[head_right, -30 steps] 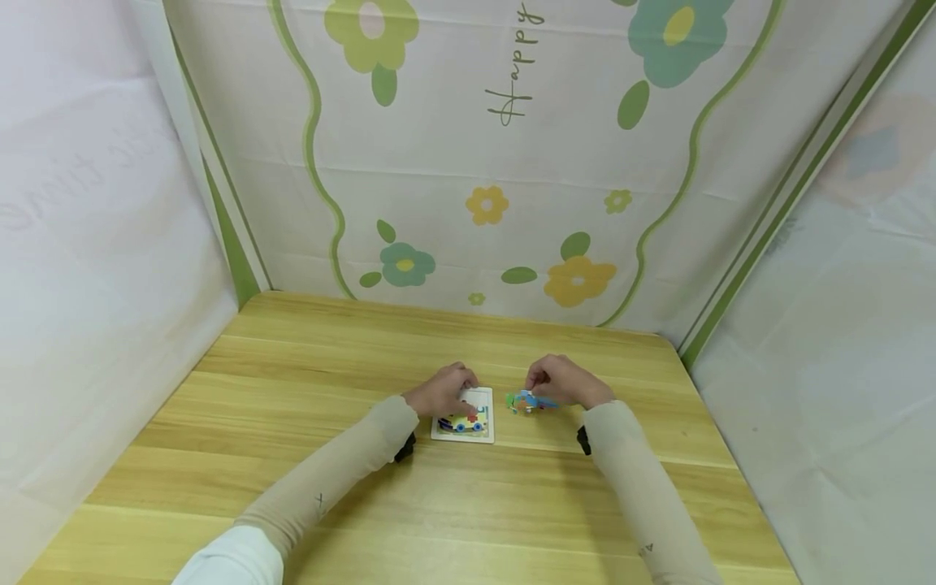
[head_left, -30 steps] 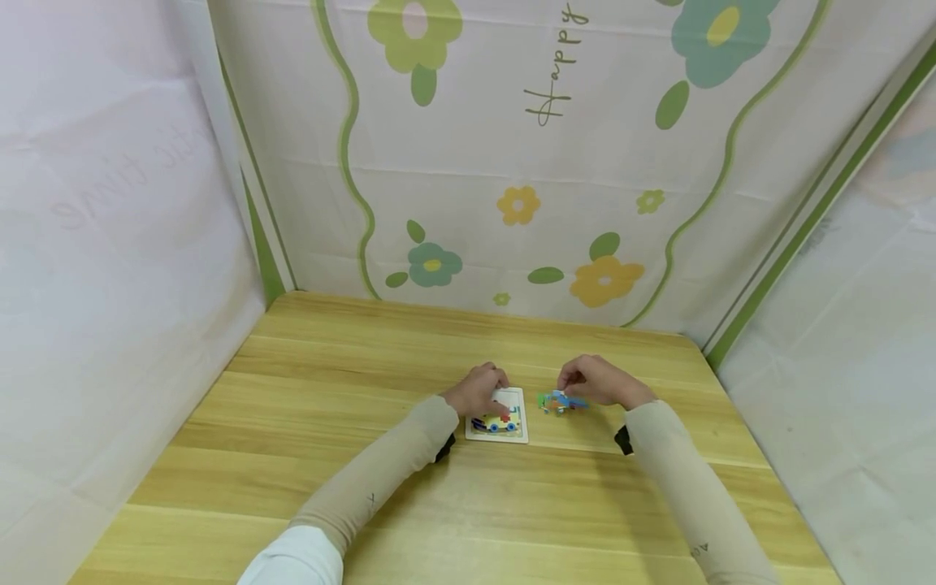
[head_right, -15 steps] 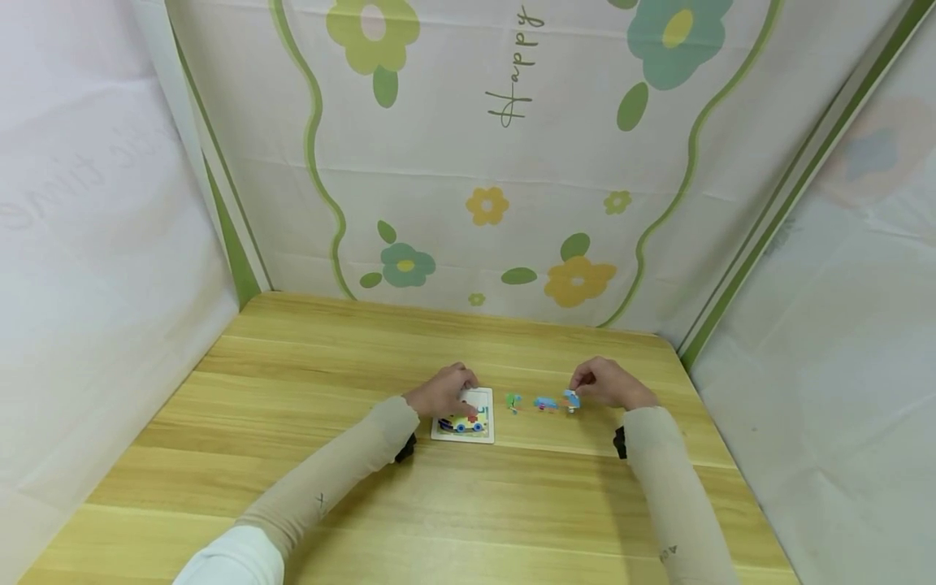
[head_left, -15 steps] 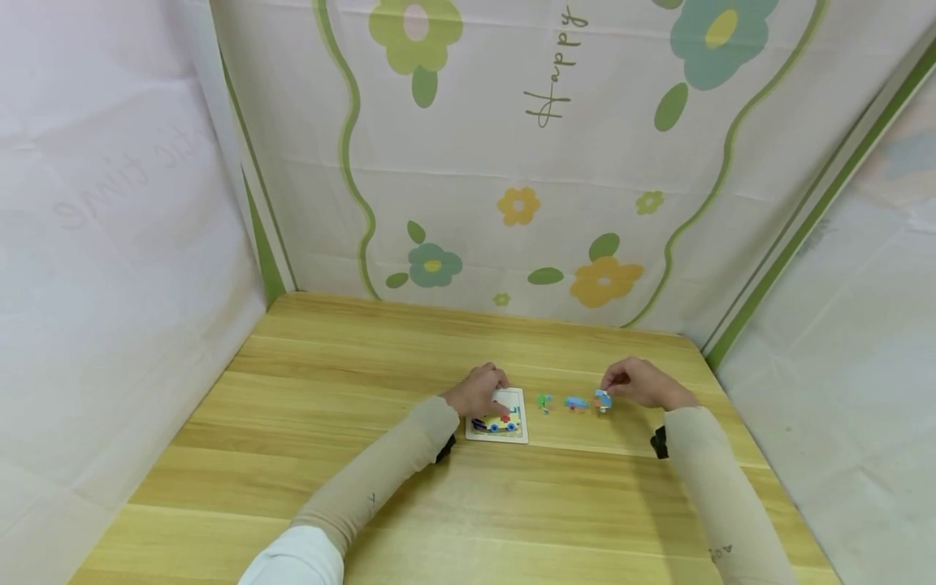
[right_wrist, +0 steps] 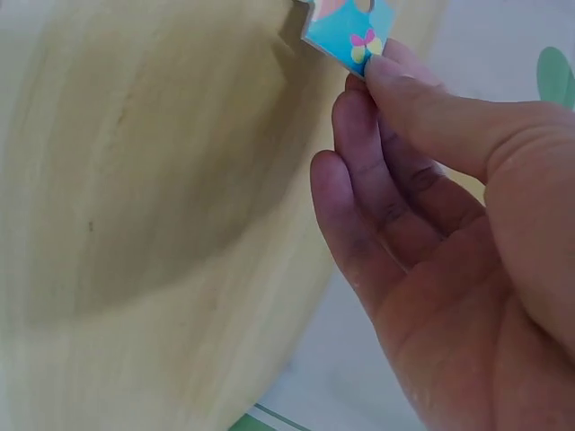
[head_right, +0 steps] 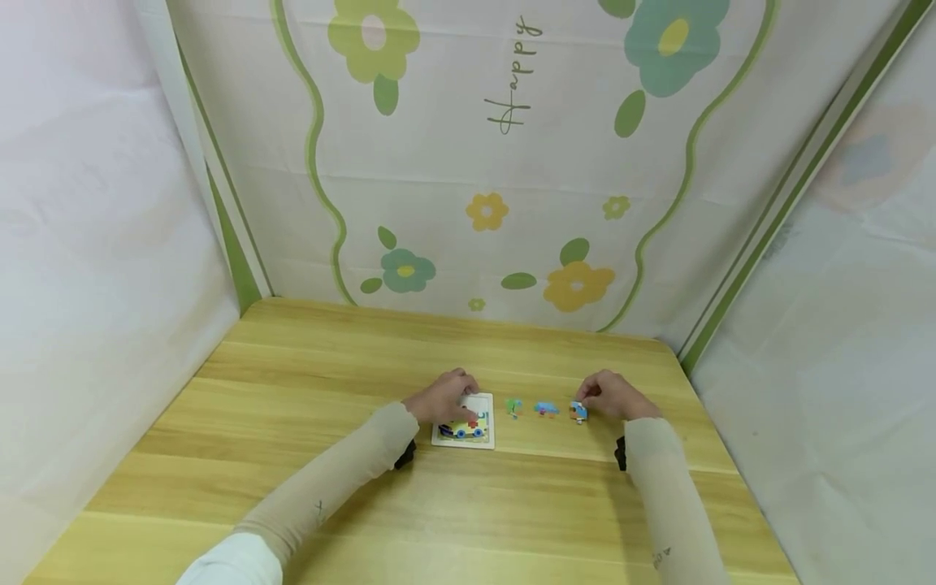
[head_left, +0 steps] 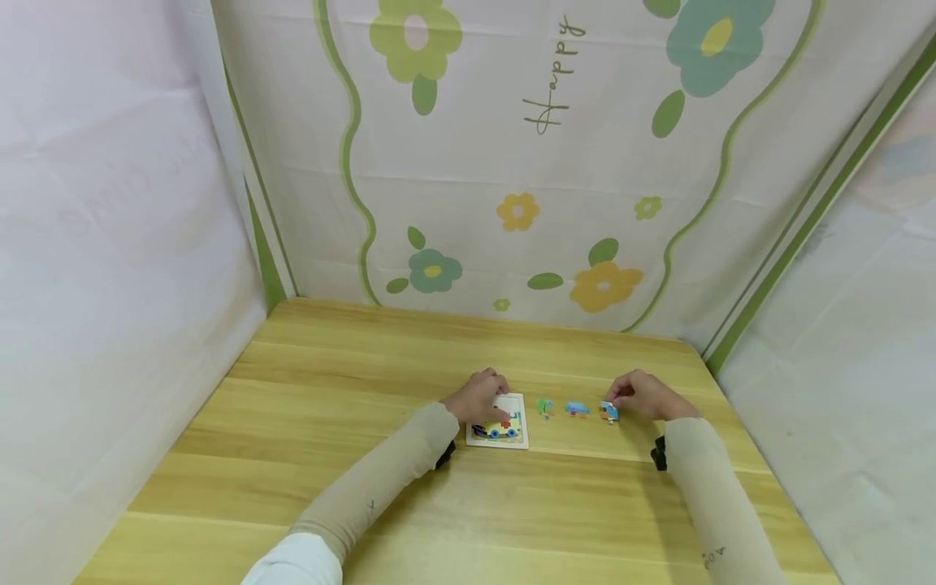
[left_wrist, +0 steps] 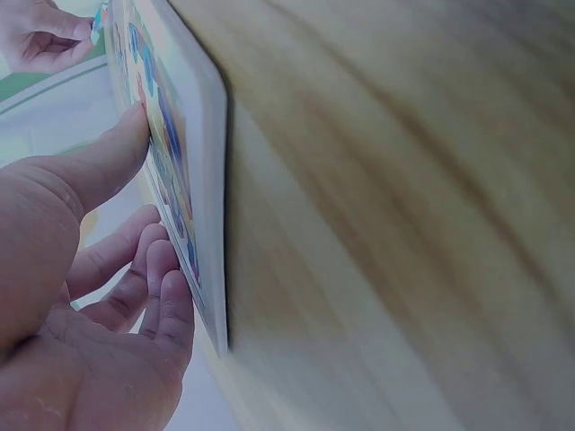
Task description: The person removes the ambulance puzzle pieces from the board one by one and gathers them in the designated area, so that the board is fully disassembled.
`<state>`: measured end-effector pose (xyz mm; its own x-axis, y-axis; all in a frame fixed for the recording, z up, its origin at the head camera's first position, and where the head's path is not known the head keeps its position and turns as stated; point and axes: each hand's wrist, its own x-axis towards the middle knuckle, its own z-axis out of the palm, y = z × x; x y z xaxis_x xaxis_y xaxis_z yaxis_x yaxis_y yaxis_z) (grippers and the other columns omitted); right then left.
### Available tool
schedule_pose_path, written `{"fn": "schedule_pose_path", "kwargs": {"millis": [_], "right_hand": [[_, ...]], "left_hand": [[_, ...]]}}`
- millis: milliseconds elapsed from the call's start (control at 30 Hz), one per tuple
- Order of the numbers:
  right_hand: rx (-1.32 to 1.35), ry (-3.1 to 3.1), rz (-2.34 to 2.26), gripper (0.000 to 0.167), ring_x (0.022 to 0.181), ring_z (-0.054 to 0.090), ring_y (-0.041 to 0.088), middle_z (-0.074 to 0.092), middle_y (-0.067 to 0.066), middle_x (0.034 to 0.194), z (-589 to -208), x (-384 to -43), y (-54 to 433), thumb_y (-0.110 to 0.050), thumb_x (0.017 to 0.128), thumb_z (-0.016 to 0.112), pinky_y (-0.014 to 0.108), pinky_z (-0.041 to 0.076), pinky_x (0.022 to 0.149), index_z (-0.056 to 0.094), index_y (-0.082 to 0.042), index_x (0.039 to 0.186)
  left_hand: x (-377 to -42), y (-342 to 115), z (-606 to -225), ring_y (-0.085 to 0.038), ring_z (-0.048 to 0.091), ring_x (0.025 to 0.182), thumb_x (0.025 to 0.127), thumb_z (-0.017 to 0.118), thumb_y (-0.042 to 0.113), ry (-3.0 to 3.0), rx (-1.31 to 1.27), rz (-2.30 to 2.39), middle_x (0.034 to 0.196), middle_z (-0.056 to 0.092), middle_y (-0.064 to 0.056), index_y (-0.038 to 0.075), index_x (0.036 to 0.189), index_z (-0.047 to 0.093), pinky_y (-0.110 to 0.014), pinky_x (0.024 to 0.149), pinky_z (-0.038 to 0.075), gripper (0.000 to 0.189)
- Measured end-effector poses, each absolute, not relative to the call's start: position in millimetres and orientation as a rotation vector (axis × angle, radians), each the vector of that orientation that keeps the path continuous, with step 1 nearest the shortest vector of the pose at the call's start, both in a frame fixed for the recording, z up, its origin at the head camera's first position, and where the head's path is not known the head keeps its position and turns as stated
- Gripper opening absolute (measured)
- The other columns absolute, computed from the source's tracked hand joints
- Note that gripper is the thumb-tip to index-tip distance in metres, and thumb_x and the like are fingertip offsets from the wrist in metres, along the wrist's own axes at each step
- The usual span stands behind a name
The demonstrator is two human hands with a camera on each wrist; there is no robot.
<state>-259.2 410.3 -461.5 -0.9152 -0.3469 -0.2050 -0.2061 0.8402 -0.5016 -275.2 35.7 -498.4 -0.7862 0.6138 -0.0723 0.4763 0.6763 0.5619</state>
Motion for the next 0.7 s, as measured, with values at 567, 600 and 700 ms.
{"fn": "schedule_pose_path", "kwargs": {"millis": [567, 600, 700], "right_hand": [[-0.419, 2.784, -0.675, 0.011, 0.092, 0.066, 0.017, 0.078, 0.01, 0.101, -475.1, -259.8, 407.0, -0.003, 0.102, 0.067, 0.041, 0.055, 0.083, 0.078, -0.005, 0.099], [-0.417, 2.784, -0.676, 0.011, 0.092, 0.066, 0.018, 0.078, 0.009, 0.101, -475.0, -259.8, 406.9, -0.003, 0.102, 0.068, 0.041, 0.056, 0.083, 0.078, -0.005, 0.099], [-0.419, 2.786, -0.668, 0.01, 0.094, 0.068, 0.02, 0.078, 0.009, 0.101, -473.8, -259.7, 407.2, -0.004, 0.101, 0.068, 0.043, 0.057, 0.085, 0.078, -0.005, 0.101]], "left_hand": [[-274.6, 33.4, -499.6, -0.02, 0.054, 0.114, 0.096, 0.081, 0.03, 2.618, 0.87, 0.814, 0.126, 0.059, -0.007, 0.005, 0.135, 0.064, -0.035, 0.102, 0.051, 0.049], [-274.9, 33.1, -499.9, -0.02, 0.054, 0.114, 0.096, 0.081, 0.029, 2.617, 0.875, 0.814, 0.126, 0.059, -0.007, 0.005, 0.135, 0.064, -0.035, 0.101, 0.051, 0.049], [-275.9, 31.8, -498.6, -0.02, 0.054, 0.114, 0.098, 0.079, 0.029, 2.598, 0.897, 0.822, 0.127, 0.059, -0.008, 0.004, 0.136, 0.064, -0.035, 0.101, 0.051, 0.048]]}}
